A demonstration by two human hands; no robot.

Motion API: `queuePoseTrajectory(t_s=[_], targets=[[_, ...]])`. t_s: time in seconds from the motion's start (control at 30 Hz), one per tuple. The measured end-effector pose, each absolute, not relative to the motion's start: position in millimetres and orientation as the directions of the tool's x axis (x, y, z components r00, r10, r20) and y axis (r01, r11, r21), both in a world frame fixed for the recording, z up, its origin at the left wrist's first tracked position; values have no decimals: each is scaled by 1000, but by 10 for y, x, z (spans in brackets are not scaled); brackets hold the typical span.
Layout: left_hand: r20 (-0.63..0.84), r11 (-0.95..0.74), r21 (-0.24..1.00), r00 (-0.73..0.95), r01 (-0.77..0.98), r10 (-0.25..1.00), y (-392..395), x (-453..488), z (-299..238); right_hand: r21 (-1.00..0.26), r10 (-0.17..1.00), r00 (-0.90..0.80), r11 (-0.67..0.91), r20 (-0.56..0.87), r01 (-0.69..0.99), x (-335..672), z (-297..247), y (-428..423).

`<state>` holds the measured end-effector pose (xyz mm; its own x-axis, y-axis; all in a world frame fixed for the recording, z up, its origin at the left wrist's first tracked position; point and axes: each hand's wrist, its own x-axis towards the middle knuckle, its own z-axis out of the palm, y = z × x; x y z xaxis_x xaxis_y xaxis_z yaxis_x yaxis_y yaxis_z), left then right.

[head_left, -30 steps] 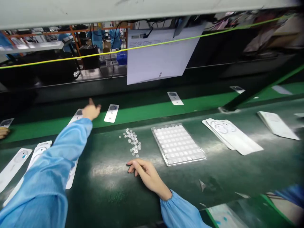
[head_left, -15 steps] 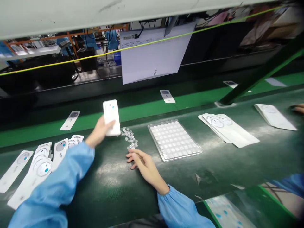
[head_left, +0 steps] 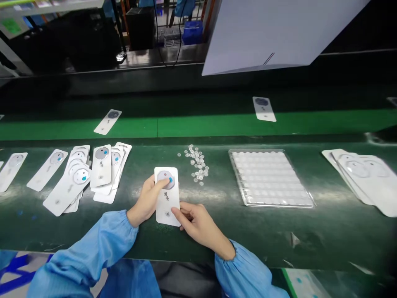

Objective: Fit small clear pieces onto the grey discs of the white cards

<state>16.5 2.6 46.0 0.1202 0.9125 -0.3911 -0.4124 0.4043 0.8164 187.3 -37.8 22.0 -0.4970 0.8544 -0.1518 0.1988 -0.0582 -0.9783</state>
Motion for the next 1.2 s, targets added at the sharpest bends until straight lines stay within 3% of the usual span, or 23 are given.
queuePoseTrajectory(t_s=[0.57, 1.2], targets=[[-432, 428, 850, 61, -305, 900, -10, 207, 509, -957, 862, -498, 61, -94, 285, 1876, 214, -415], [-425, 431, 853, 88, -296, 901, -20, 204, 537, -969, 853, -519, 88, -46, 232, 1870, 222, -421]])
